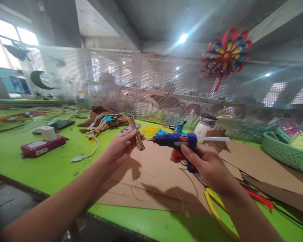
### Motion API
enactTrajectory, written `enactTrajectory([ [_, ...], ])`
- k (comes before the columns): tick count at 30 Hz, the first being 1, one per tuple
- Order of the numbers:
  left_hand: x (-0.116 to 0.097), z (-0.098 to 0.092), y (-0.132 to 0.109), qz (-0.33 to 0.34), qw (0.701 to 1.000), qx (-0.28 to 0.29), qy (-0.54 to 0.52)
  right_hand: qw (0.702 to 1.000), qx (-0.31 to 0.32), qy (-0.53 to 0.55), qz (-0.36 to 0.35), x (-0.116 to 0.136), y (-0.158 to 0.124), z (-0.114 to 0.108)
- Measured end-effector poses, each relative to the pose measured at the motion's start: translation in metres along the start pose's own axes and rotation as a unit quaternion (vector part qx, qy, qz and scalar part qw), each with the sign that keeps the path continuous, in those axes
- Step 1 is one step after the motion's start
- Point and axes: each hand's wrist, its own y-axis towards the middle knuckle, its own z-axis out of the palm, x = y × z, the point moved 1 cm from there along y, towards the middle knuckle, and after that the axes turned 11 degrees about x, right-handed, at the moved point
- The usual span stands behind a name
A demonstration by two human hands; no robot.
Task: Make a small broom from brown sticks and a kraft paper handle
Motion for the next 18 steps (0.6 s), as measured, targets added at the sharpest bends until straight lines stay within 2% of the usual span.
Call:
enactTrajectory([
  [3,-0.01,0.006,0.001,0.046,0.999,-0.016,-0.001,0.989,-0.038,0.146,-0.001,-0.005,0.002,0.004],
  [6,-0.024,0.023,0.001,0.126,0.991,-0.021,0.041,0.956,-0.071,0.283,-0.008,-0.007,0.008,0.014],
  [9,-0.034,0.039,0.001,0.216,0.972,-0.04,0.082,0.921,-0.1,0.376,-0.033,-0.004,0.013,0.027],
  [11,-0.032,0.044,0.004,0.211,0.974,-0.053,0.069,0.905,-0.098,0.413,-0.042,-0.001,0.014,0.036],
  [13,-0.023,0.045,0.008,0.171,0.983,-0.058,0.026,0.896,-0.096,0.431,-0.041,0.001,0.015,0.044],
  [18,-0.001,0.042,0.017,0.085,0.991,-0.063,-0.08,0.9,-0.129,0.413,-0.052,0.002,0.015,0.053],
])
